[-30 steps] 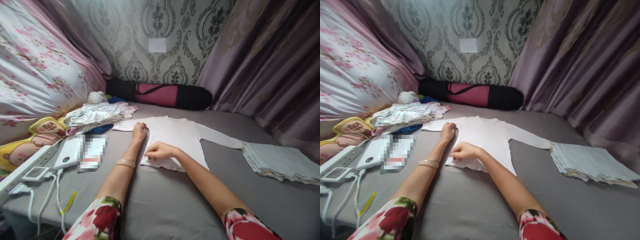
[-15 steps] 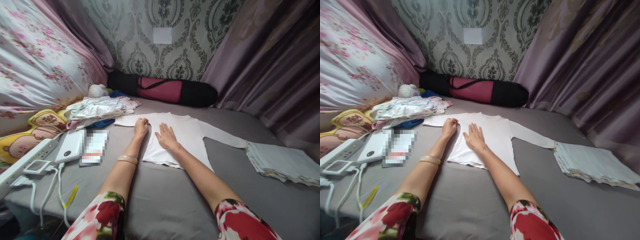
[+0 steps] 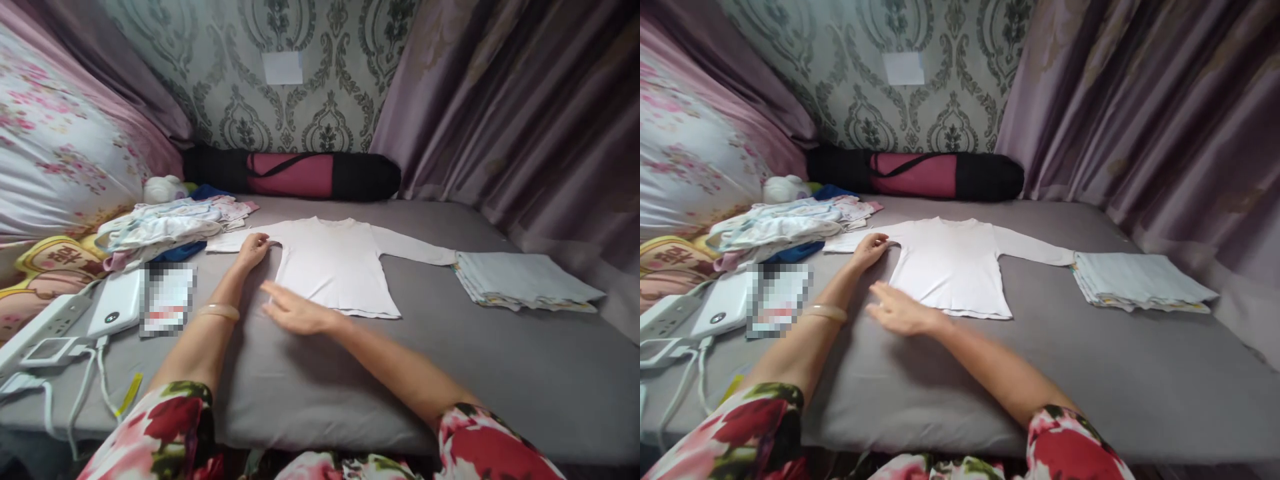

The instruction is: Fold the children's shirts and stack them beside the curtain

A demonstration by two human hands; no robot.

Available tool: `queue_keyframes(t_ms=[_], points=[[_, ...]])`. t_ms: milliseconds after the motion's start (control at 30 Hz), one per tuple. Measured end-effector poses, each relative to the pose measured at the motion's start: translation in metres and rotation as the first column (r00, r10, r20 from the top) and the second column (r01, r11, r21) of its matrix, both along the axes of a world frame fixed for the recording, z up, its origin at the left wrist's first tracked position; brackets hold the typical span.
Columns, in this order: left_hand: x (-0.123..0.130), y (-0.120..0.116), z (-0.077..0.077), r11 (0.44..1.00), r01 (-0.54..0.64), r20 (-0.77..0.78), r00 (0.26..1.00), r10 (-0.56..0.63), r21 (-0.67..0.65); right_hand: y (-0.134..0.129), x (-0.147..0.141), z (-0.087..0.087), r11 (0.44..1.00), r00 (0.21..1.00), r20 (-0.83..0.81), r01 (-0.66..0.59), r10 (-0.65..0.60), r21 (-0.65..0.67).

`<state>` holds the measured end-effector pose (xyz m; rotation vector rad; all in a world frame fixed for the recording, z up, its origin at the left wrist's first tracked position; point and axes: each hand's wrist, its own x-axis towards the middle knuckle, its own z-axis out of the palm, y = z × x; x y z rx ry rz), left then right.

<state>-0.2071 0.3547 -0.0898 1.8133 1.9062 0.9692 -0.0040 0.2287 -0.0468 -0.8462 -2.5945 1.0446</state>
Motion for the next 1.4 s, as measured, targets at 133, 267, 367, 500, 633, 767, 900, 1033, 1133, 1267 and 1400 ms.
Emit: queue_keyframes(t_ms=[133,267,367,500,633,767,900,1033,1133,1267,1400], points=[[0.020,-0.030,0.010,0.992,0.115,-0.049,0.992,-0.113,0.047,0.060,0.074,-0.001,0.885,0.902,0.016,0.420,-0.431,0.202],[0.071,-0.073,0.008,0.844,0.536,-0.249,0.817,-0.521,-0.010,0.104,0.122,-0.016,0.764,0.760,0.177,0.549,-0.625,0.339],[0.092,-0.097,0.005,0.815,0.557,-0.367,0.733,-0.573,-0.159,0.106,0.126,-0.028,0.799,0.761,0.281,0.480,-0.585,0.363],[0.079,-0.110,0.008,0.810,0.533,-0.412,0.698,-0.585,-0.245,0.088,0.115,-0.036,0.838,0.794,0.321,0.393,-0.517,0.379],[0.059,-0.109,0.012,0.785,0.557,-0.395,0.679,-0.619,-0.272,0.067,0.106,-0.037,0.879,0.851,0.323,0.280,-0.413,0.386],[0.047,-0.105,0.009,0.770,0.567,-0.387,0.666,-0.637,-0.292,0.044,0.099,-0.033,0.908,0.902,0.307,0.176,-0.303,0.379],[0.035,-0.102,0.006,0.763,0.563,-0.375,0.665,-0.646,-0.318,0.020,0.093,-0.024,0.939,0.949,0.284,0.031,-0.135,0.344],[0.026,-0.099,0.007,0.772,0.566,-0.349,0.688,-0.636,-0.291,-0.007,0.087,-0.017,0.956,0.971,0.233,-0.114,0.050,0.271],[0.020,-0.097,0.011,0.781,0.559,-0.317,0.714,-0.624,-0.278,-0.030,0.083,-0.012,0.966,0.976,0.152,-0.182,0.155,0.184],[0.012,-0.093,0.018,0.781,0.536,-0.290,0.730,-0.619,-0.319,-0.044,0.091,0.008,0.956,0.956,-0.010,-0.292,0.292,-0.032],[0.016,-0.085,0.028,0.810,0.479,-0.347,0.737,-0.580,-0.337,-0.016,0.134,0.033,0.924,0.972,-0.100,-0.232,0.212,-0.304]])
